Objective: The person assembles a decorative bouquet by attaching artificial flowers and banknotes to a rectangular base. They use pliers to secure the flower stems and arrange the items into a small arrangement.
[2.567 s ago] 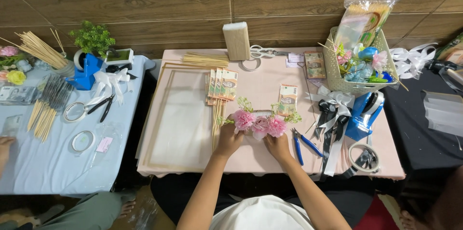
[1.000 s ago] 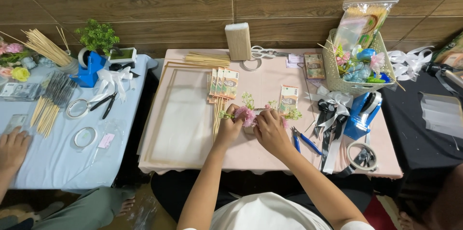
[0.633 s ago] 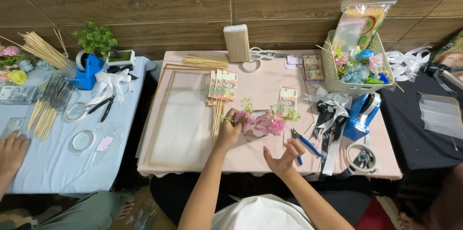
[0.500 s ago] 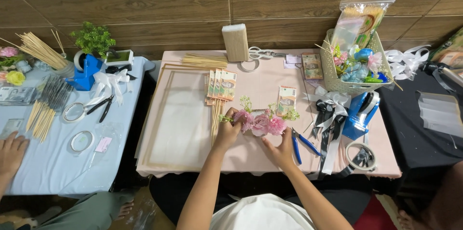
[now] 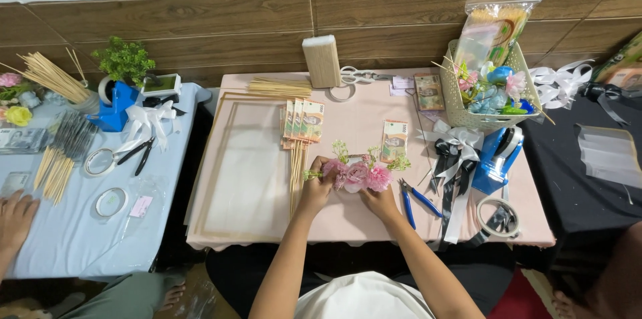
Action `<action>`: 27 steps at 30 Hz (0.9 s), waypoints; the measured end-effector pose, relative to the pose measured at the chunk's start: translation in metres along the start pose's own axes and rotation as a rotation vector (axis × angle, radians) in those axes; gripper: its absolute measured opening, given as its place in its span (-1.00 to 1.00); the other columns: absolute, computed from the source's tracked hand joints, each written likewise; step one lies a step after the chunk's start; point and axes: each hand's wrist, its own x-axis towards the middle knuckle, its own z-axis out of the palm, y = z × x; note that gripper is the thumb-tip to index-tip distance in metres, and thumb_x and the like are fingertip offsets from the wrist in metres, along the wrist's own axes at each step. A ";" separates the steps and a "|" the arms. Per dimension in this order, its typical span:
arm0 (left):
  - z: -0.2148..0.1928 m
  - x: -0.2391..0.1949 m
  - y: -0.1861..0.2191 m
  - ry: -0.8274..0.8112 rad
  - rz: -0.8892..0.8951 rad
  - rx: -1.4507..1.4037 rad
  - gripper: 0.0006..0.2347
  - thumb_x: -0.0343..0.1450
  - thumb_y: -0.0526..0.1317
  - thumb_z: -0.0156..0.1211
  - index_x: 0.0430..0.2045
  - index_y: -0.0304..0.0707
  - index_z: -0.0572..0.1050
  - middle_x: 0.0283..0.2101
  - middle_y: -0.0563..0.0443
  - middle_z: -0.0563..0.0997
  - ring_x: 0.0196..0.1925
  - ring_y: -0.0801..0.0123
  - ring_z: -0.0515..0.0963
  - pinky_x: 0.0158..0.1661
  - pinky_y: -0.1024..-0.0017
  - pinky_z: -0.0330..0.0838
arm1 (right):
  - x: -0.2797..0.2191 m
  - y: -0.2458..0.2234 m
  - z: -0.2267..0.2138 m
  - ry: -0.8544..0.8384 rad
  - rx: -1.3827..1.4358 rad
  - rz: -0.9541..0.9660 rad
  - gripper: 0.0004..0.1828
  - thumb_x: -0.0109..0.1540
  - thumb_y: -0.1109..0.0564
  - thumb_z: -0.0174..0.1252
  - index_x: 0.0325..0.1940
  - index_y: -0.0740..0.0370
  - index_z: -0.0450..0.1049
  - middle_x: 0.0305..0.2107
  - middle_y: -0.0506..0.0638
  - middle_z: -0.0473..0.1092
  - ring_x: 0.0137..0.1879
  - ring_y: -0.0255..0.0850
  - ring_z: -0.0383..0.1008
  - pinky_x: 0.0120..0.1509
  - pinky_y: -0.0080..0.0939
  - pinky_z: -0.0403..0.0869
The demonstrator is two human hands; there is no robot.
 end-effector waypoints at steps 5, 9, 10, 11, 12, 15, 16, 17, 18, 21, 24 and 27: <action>0.003 -0.010 0.011 0.023 0.031 -0.017 -0.77 0.44 -0.19 0.34 -0.18 -0.22 0.41 -0.48 0.15 0.42 -0.54 0.62 0.33 -0.49 0.62 0.27 | -0.001 0.012 0.004 -0.004 -0.017 -0.004 -0.44 0.10 0.06 0.42 0.14 0.29 0.52 0.06 0.30 0.48 0.27 0.29 0.39 0.41 0.28 0.35; 0.002 -0.012 -0.002 0.041 0.030 -0.086 -0.80 0.46 -0.23 0.29 -0.15 -0.18 0.38 -0.47 0.16 0.35 -0.59 0.67 0.24 -0.52 0.67 0.22 | 0.001 -0.011 -0.002 0.007 -0.041 -0.030 -0.47 0.13 0.01 0.40 0.13 0.26 0.54 0.03 0.28 0.50 0.25 0.26 0.42 0.39 0.24 0.37; 0.002 -0.010 -0.005 0.041 0.031 -0.086 -0.80 0.46 -0.23 0.29 -0.15 -0.18 0.38 -0.47 0.16 0.35 -0.59 0.67 0.24 -0.52 0.67 0.22 | 0.001 -0.016 -0.003 0.007 -0.040 -0.031 -0.47 0.13 0.01 0.40 0.13 0.26 0.54 0.03 0.28 0.50 0.25 0.26 0.42 0.39 0.24 0.37; 0.002 -0.009 -0.008 0.047 0.079 -0.055 -0.78 0.43 -0.24 0.34 -0.17 -0.20 0.40 -0.35 0.09 0.40 -0.44 0.57 0.33 -0.39 0.60 0.30 | 0.002 -0.021 -0.004 0.017 -0.017 -0.038 -0.46 0.11 0.01 0.42 0.12 0.28 0.54 0.01 0.29 0.51 0.24 0.28 0.43 0.38 0.25 0.38; 0.002 -0.007 -0.012 0.053 0.127 -0.025 -0.76 0.40 -0.25 0.39 -0.19 -0.22 0.42 -0.24 0.02 0.44 -0.29 0.48 0.41 -0.26 0.53 0.38 | 0.002 -0.026 -0.005 0.026 0.007 -0.044 -0.44 0.09 0.01 0.44 0.11 0.29 0.55 -0.01 0.30 0.51 0.22 0.30 0.43 0.37 0.25 0.38; 0.001 -0.013 -0.020 0.027 0.046 -0.126 -0.62 0.37 -0.23 0.42 0.00 -0.22 0.38 -0.06 0.05 0.40 -0.06 0.40 0.48 0.00 0.40 0.46 | -0.001 -0.020 -0.004 0.023 0.016 -0.041 -0.40 0.11 -0.05 0.43 0.13 0.33 0.52 -0.02 0.33 0.51 0.20 0.32 0.44 0.37 0.26 0.38; -0.002 -0.018 -0.012 0.033 0.049 -0.126 -0.62 0.37 -0.23 0.42 0.00 -0.22 0.38 -0.06 0.05 0.40 -0.06 0.40 0.48 0.00 0.40 0.46 | -0.001 -0.017 -0.004 0.018 0.017 -0.045 -0.40 0.11 -0.05 0.43 0.13 0.33 0.52 -0.02 0.33 0.51 0.20 0.32 0.44 0.37 0.26 0.38; -0.004 -0.022 -0.004 -0.039 -0.005 -0.135 -0.42 0.37 -0.04 0.38 0.19 -0.18 0.21 0.07 -0.14 0.35 0.08 0.18 0.43 0.13 0.17 0.35 | -0.001 -0.013 -0.005 0.018 0.031 -0.044 -0.41 0.11 -0.04 0.44 0.13 0.31 0.53 -0.01 0.31 0.51 0.21 0.31 0.44 0.37 0.26 0.38; -0.006 -0.026 0.004 -0.111 -0.060 -0.144 -0.22 0.36 0.14 0.35 0.38 -0.15 0.05 0.20 -0.33 0.30 0.22 -0.04 0.37 0.27 -0.06 0.24 | 0.000 -0.009 -0.006 0.018 0.046 -0.042 -0.41 0.10 -0.03 0.45 0.13 0.29 0.54 -0.01 0.29 0.52 0.21 0.30 0.44 0.37 0.25 0.38; -0.025 -0.020 -0.088 -0.084 0.028 0.042 -0.14 0.18 -0.11 0.63 0.29 -0.43 0.14 0.25 -0.39 0.27 0.41 -0.13 0.19 0.39 -0.05 0.01 | 0.001 -0.036 -0.009 0.042 0.052 -0.064 -0.40 0.07 0.08 0.44 0.13 0.37 0.50 0.00 0.39 0.48 0.23 0.35 0.40 0.39 0.32 0.33; -0.015 -0.034 -0.035 -0.124 -0.010 -0.128 -0.28 0.16 -0.39 0.59 0.21 -0.30 0.28 0.17 -0.10 0.41 0.20 0.22 0.45 0.14 0.21 0.50 | -0.004 -0.047 -0.006 -0.004 0.182 -0.132 -0.46 0.10 0.00 0.45 0.09 0.28 0.54 -0.03 0.30 0.51 0.18 0.25 0.47 0.26 0.23 0.46; -0.018 -0.041 -0.085 -0.004 -0.081 0.065 -0.52 0.21 -0.37 0.55 0.05 -0.20 0.56 -0.04 -0.06 0.66 0.05 0.30 0.62 0.06 0.22 0.52 | -0.020 -0.063 -0.015 -0.069 0.299 -0.021 -0.41 0.02 0.14 0.54 0.11 0.21 0.54 0.00 0.20 0.52 0.19 0.11 0.49 0.24 0.15 0.48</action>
